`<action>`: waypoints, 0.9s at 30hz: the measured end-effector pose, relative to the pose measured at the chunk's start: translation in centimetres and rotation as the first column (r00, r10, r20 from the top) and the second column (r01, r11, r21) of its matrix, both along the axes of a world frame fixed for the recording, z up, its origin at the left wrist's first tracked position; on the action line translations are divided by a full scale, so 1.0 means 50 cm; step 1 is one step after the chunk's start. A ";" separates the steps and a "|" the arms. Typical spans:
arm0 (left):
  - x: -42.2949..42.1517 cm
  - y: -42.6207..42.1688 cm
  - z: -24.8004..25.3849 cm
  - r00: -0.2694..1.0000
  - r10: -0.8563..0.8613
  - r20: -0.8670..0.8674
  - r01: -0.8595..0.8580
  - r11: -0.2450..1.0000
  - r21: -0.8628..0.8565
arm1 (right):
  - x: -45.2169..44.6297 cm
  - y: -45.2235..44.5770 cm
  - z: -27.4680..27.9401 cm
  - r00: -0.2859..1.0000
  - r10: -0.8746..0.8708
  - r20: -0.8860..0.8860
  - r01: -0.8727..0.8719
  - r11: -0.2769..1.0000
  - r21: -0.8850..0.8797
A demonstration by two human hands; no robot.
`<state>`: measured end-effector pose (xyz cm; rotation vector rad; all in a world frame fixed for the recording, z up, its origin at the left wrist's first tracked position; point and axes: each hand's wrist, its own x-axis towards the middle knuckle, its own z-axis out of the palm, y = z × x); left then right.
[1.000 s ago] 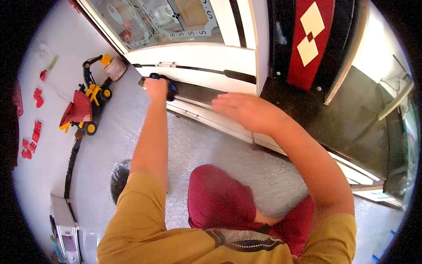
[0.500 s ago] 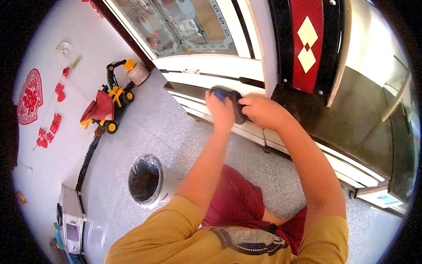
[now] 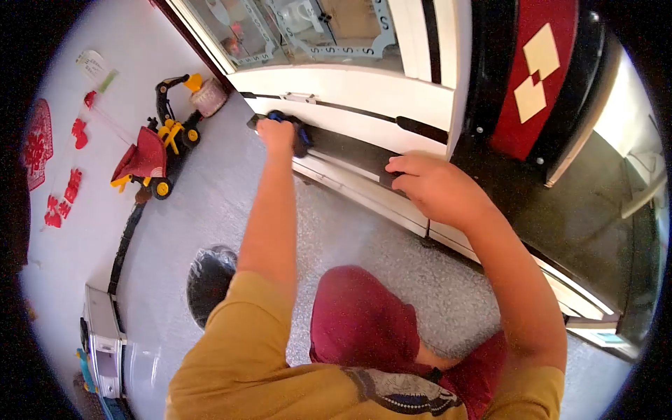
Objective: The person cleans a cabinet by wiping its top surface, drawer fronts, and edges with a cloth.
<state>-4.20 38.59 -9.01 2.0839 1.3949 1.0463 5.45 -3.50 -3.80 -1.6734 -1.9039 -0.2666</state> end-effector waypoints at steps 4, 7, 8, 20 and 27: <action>-0.015 0.155 0.007 0.989 0.062 -0.134 -0.066 0.997 -0.031 | -0.002 0.004 0.007 1.000 -0.010 0.003 0.010 1.000 -0.014; -0.037 0.217 0.018 0.888 0.062 -0.456 0.005 0.990 0.144 | -0.007 0.006 0.016 1.000 -0.021 0.001 0.021 0.999 -0.030; -0.042 0.229 0.022 0.820 0.078 -0.567 0.061 0.973 0.221 | -0.008 0.007 0.017 1.000 -0.025 -0.001 0.025 0.999 -0.035; -0.047 0.153 0.004 0.996 0.094 -0.010 -0.095 0.994 -0.051 | -0.002 0.009 0.013 0.999 0.030 -0.010 -0.030 0.999 0.018; 0.022 -0.120 -0.092 0.894 0.169 0.415 -0.108 0.980 -0.167 | 0.004 0.006 0.005 0.999 0.029 0.039 -0.030 1.000 0.007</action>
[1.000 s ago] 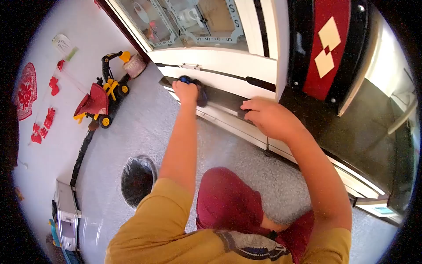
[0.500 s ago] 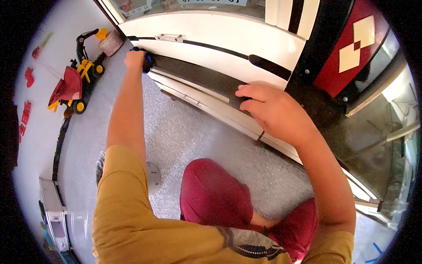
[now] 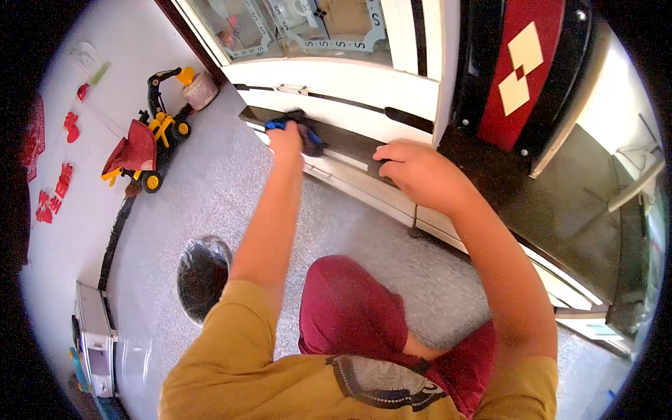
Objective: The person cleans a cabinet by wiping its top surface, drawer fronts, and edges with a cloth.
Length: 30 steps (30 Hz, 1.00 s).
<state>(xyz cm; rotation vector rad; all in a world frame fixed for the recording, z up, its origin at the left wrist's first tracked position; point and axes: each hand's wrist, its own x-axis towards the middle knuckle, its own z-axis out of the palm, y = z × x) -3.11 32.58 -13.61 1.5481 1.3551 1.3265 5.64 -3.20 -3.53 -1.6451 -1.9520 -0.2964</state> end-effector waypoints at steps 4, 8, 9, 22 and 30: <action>-0.011 -0.272 0.060 0.926 -0.216 0.311 0.245 0.968 -0.056 | 0.004 0.003 -0.013 0.999 -0.010 -0.041 0.010 1.000 -0.002; 0.015 -0.425 -0.001 0.884 -0.255 0.393 0.261 0.964 0.038 | 0.020 0.006 -0.029 0.998 -0.013 -0.069 0.012 1.000 -0.027; 0.004 -0.440 0.009 0.872 -0.275 0.404 0.302 0.953 -0.003 | 0.020 0.005 -0.030 0.995 -0.030 -0.100 0.026 0.999 -0.037; -0.031 -0.130 0.112 0.901 0.165 -0.400 -0.146 0.986 0.078 | 0.002 0.000 -0.019 0.999 -0.032 -0.012 0.033 0.998 0.048; -0.035 0.097 0.162 0.738 0.237 -0.632 -0.138 0.970 0.203 | -0.001 -0.003 -0.005 0.999 -0.013 -0.041 0.014 1.000 0.007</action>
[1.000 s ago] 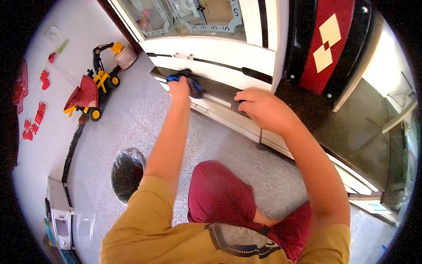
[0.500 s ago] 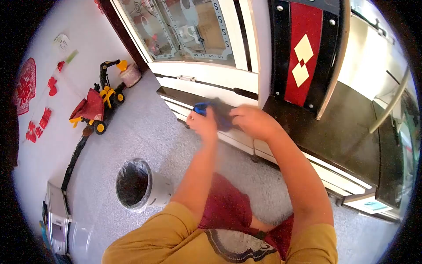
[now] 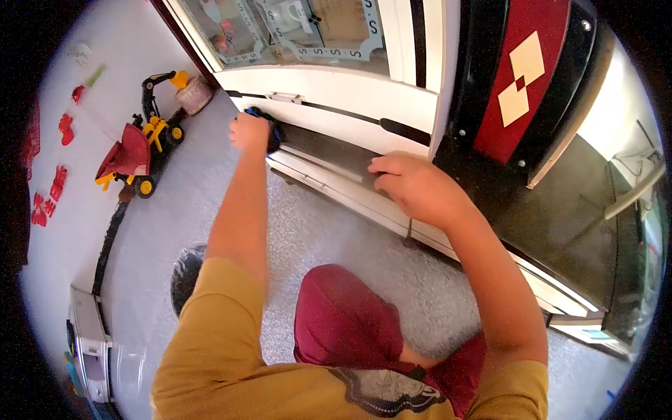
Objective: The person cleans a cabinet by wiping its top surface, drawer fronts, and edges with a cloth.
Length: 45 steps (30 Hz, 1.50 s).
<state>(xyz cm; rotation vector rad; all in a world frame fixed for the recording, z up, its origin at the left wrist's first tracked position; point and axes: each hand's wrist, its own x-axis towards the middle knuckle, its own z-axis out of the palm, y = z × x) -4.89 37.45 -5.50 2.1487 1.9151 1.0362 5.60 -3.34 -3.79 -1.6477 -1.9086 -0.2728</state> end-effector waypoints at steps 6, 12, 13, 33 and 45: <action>0.000 0.018 -0.009 0.993 -0.007 -0.116 0.018 0.996 0.093 | 0.000 0.001 0.006 1.000 -0.010 -0.008 0.010 1.000 -0.012; -0.009 -0.112 -0.014 0.962 -0.181 -0.203 0.213 0.966 0.144 | 0.001 0.002 0.001 1.000 0.009 -0.003 -0.009 1.000 0.018; -0.009 -0.156 -0.016 0.953 -0.218 -0.210 0.256 0.950 0.179 | 0.002 0.002 -0.001 1.000 0.012 -0.005 -0.012 1.000 0.022; 0.030 -0.502 -0.038 0.814 -0.581 0.012 0.553 0.780 0.294 | -0.019 -0.233 -0.002 0.888 -0.366 -0.278 0.431 0.873 0.228; 0.016 -0.334 -0.028 0.841 -0.498 0.213 0.428 0.852 0.303 | -0.040 -0.191 0.003 0.861 -0.471 -0.191 0.502 0.848 0.171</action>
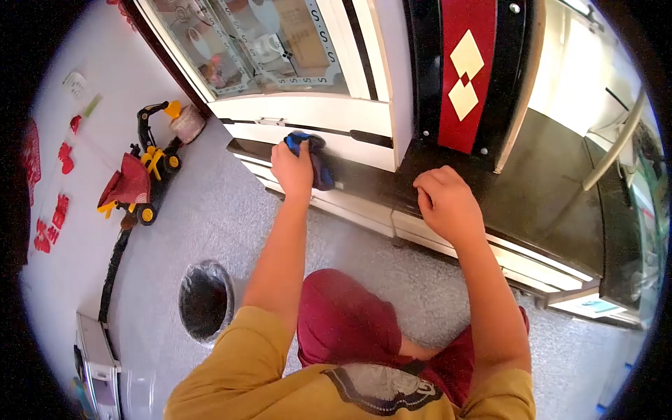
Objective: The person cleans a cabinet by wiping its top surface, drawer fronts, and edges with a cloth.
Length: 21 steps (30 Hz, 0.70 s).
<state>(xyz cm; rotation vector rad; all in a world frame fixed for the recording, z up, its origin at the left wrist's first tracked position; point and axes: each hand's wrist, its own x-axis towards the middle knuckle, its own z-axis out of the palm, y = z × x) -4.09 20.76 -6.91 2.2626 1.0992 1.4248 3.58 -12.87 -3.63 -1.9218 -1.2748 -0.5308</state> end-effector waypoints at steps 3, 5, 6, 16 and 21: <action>0.001 0.000 0.003 1.000 -0.009 -0.018 0.008 0.998 -0.059 | 0.000 0.000 -0.002 1.000 0.001 0.006 -0.001 1.000 -0.001; 0.009 -0.004 0.014 0.999 0.044 0.024 -0.040 0.986 -0.159 | 0.001 -0.001 -0.002 1.000 0.008 0.024 -0.007 1.000 -0.005; 0.012 -0.008 0.017 0.997 0.059 0.052 -0.049 0.981 -0.186 | 0.001 0.000 -0.001 0.999 0.012 0.035 -0.012 1.000 -0.003; 0.021 -0.242 -0.015 0.969 -0.141 -0.205 0.172 0.975 0.139 | 0.001 -0.007 -0.012 0.996 -0.011 0.089 0.008 1.000 0.028; 0.006 -0.266 0.034 0.766 -0.604 -0.221 0.529 0.787 -0.317 | -0.058 -0.001 0.012 0.979 0.144 0.141 -0.146 0.989 0.004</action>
